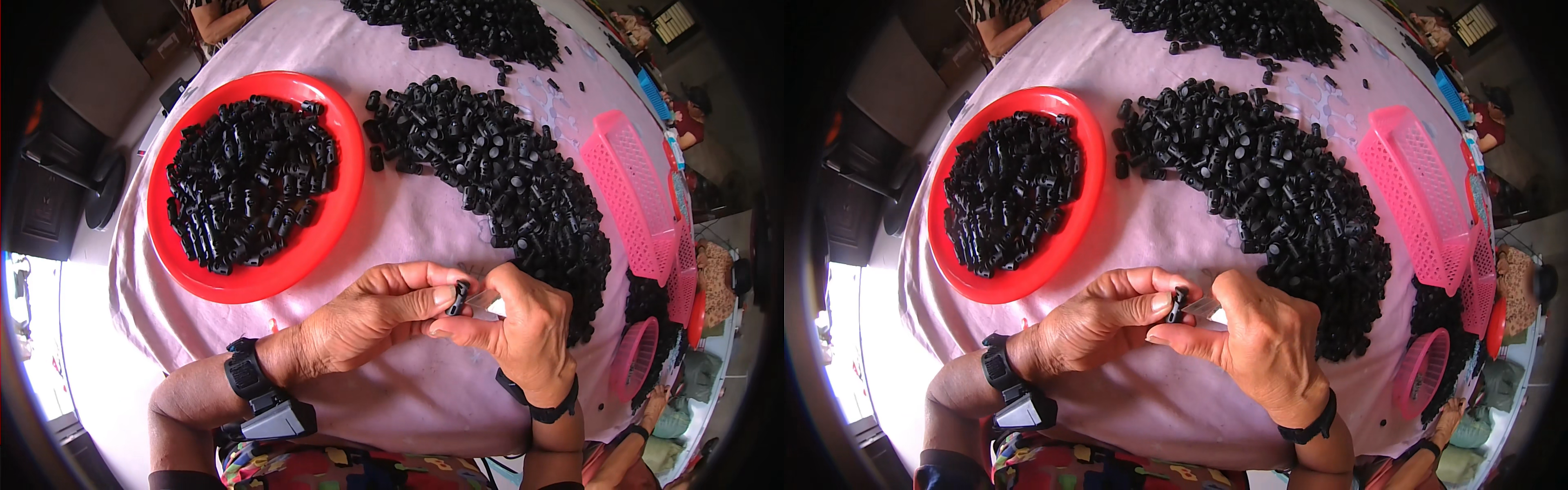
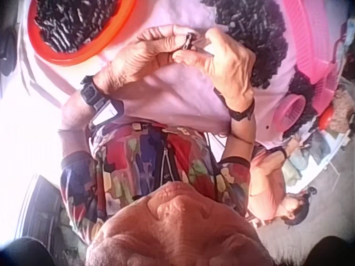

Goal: Assembling small black plastic cord locks or shoe components by hand at a production table.

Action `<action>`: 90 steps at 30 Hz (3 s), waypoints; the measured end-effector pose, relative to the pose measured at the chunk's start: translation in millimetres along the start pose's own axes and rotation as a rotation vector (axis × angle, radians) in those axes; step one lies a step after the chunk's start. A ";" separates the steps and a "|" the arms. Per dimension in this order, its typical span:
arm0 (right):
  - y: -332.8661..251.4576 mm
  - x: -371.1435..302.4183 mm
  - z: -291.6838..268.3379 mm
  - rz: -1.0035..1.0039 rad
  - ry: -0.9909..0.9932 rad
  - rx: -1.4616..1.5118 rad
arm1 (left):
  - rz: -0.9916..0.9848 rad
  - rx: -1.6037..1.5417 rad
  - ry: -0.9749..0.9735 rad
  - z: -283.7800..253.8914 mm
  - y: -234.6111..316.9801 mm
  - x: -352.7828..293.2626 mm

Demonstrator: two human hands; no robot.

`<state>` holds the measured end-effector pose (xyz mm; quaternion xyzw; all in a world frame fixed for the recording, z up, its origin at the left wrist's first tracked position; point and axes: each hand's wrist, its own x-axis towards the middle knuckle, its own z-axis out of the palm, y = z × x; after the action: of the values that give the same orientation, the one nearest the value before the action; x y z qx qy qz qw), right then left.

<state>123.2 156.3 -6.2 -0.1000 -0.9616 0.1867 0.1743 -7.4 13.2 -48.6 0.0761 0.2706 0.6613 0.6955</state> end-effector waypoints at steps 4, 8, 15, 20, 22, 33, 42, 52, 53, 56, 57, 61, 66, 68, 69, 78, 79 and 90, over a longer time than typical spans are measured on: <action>0.7 -0.6 0.7 -0.006 -0.005 -0.031 | -0.005 0.015 0.009 -0.9 -0.7 0.6; 0.5 -0.1 1.2 0.003 -0.014 -0.045 | 0.014 0.050 -0.022 -4.2 -2.6 1.6; -0.2 -0.7 0.2 -0.015 -0.031 -0.118 | -0.003 0.022 0.016 -1.2 -2.2 0.8; -1.9 -0.4 -0.5 -0.017 -0.019 -0.148 | 0.002 0.039 -0.005 -3.0 -3.1 2.1; -2.5 0.1 -0.5 -0.028 -0.017 -0.171 | 0.006 0.059 -0.020 -3.9 -3.3 2.3; -1.1 -1.0 -0.4 -0.030 -0.019 -0.197 | -0.004 0.037 0.010 -1.6 -3.7 1.3; -1.4 -0.8 -0.2 -0.035 -0.014 -0.181 | -0.015 0.008 0.012 -0.2 -2.2 -0.3; -1.0 -1.3 -0.8 -0.041 -0.035 -0.189 | 0.030 0.089 -0.018 -4.4 -5.9 1.6; -0.6 -1.0 -0.8 -0.041 -0.035 -0.189 | 0.030 0.079 -0.030 -4.6 -5.9 1.7; 0.0 -1.1 0.5 -0.051 -0.035 -0.173 | 0.024 0.039 -0.032 -2.2 -4.1 1.2; -0.8 -1.5 1.7 -0.061 -0.032 -0.176 | 0.019 0.010 -0.023 -0.9 -3.4 0.9; 1.9 -2.6 -0.2 -0.078 0.011 -0.119 | 0.009 -0.010 -0.023 2.2 -4.1 0.1; -1.3 -0.9 1.0 -0.033 0.025 0.044 | 0.064 -0.041 -0.025 -1.3 -5.5 0.3; -4.7 -0.8 1.4 0.011 0.056 0.126 | 0.052 -0.038 -0.012 -0.3 -3.1 0.6; -6.2 -0.7 0.1 0.014 0.060 0.154 | 0.041 -0.036 0.002 0.1 -2.4 0.7; -0.6 -0.3 -0.7 -0.117 0.107 0.167 | 0.061 -0.116 -0.019 -2.9 -1.9 1.9; 0.0 0.0 -0.9 -0.148 0.119 0.188 | 0.061 -0.116 -0.020 -1.9 -2.2 1.9; -1.7 3.3 -7.9 -0.127 0.048 0.283 | -0.046 0.008 -0.053 -3.6 3.6 -2.2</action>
<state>122.9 158.2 2.4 -0.0177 -0.9257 0.3067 0.2208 -12.2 10.7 -49.4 0.0899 0.2565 0.6417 0.7172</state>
